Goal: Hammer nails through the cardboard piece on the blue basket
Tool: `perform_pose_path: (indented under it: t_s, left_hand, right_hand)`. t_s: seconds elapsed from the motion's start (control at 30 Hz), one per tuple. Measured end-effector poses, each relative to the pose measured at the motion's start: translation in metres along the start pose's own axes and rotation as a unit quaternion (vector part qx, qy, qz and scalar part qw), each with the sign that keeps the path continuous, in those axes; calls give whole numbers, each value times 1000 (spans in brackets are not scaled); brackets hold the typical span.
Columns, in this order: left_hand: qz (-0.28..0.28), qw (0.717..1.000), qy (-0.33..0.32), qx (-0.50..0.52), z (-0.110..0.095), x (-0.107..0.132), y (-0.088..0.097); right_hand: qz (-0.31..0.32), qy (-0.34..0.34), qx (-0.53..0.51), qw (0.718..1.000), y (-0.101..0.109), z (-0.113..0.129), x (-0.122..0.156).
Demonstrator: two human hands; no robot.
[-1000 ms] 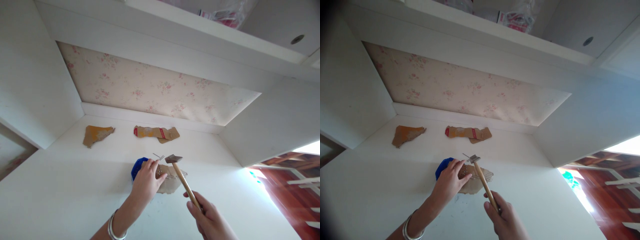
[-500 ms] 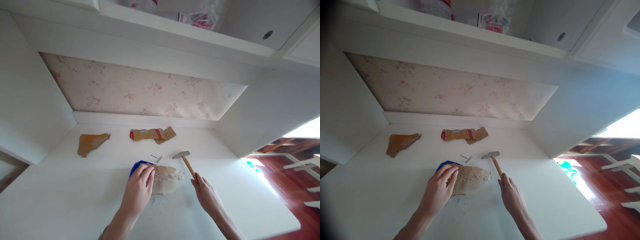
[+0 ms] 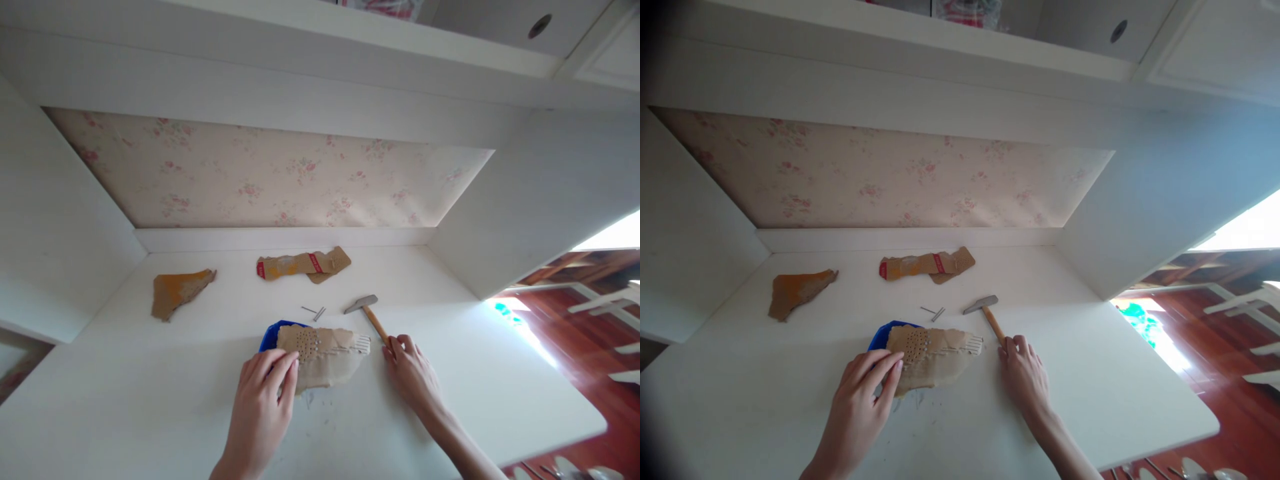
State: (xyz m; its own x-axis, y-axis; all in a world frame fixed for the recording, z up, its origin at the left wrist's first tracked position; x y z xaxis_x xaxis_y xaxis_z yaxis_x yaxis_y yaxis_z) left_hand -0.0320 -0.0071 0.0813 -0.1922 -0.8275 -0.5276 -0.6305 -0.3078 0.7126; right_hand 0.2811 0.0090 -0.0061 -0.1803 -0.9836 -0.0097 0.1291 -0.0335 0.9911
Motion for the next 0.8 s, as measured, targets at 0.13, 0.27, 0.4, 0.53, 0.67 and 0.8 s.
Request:
perform_pose_path:
  t_s: [0.13, 0.27, 0.4, 0.53, 0.67, 0.8]
  left_hand:
    - [-12, 1000, -23, 5, -3, 5, -1]
    - [-27, 998, -56, -8, -4, 10, -5]
    - [-21, 996, -76, -34, -7, 12, -9]
    - [0, 996, -77, -49, -7, 14, -12]
    - [-7, 995, -81, -52, -6, 16, -12]
    - [-10, 995, -83, -56, -6, 15, -11]
  right_hand:
    - [-16, 20, -28, 999, 8, 5, -10]
    - [-14, 111, -73, 991, 30, 40, -36]
    - [28, 229, -76, 970, 49, 92, -69]
    - [105, 322, -43, 940, 39, 135, -97]
    - [138, 358, -7, 923, 19, 166, -115]
    - [147, 378, 16, 914, 3, 195, -118]
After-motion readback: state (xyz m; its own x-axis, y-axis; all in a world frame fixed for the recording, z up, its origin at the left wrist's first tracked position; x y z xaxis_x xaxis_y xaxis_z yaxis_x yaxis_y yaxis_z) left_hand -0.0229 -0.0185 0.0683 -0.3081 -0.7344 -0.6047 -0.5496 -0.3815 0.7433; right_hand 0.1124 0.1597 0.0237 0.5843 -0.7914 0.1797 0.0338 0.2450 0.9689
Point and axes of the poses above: each hand's wrist, its own x-axis away from the middle knuckle, its own y-axis out of the back of the hand, z = x × y, the point moved 7 cm from there along -x, towards the middle knuckle, and after that the axes turned 1 degree about -x, right-handed, at the moved point
